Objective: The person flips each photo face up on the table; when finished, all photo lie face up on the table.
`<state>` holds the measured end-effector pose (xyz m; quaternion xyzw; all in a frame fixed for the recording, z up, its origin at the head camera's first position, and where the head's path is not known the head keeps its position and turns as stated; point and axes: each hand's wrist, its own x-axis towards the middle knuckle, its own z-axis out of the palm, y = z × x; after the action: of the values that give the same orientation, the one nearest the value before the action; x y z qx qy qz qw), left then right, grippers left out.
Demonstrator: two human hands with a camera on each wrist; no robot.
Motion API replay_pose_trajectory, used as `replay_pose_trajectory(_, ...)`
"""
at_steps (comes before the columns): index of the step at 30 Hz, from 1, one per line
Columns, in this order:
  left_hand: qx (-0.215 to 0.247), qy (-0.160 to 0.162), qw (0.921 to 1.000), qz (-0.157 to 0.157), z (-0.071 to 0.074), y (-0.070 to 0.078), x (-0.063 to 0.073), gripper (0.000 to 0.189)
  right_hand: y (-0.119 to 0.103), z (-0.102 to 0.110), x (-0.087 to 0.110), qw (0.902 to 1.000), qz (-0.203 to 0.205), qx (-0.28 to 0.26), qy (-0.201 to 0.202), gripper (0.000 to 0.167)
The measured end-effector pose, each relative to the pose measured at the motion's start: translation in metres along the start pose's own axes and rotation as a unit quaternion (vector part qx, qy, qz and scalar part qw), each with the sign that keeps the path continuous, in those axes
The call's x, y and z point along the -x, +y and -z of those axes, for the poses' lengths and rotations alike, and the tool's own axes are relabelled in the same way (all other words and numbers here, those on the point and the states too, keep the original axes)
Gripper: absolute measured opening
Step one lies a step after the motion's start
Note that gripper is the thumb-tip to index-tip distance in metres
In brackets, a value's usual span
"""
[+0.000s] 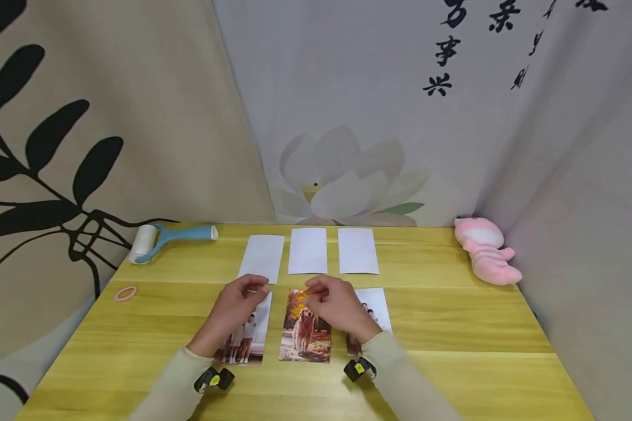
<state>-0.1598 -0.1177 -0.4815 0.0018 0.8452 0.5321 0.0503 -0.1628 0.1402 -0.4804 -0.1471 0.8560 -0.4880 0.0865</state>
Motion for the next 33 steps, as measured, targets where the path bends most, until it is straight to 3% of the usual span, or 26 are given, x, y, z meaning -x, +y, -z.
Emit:
replay_pose_trajectory(10,0.050,-0.028,0.9978,-0.034,-0.038,0.019,-0.027,0.029,0.014,0.032,-0.009,0.9972,-0.016,0.042,0.059,0.033)
replay_pose_trajectory(20,0.073,-0.025,0.9961,-0.043,-0.074,0.029,-0.058,0.038,0.034,0.060,-0.022,0.9925,-0.024,0.057,0.105,0.035)
replay_pose_trajectory(26,0.106,-0.051,0.9922,-0.041,-0.097,0.033,-0.072,0.040,0.050,0.077,-0.026,0.9897,-0.044,0.045,0.128,0.036)
replay_pose_trajectory(33,0.114,-0.095,0.9884,-0.031,-0.120,0.046,-0.077,0.049,0.066,0.092,-0.030,0.9860,-0.092,0.036,0.134,0.045)
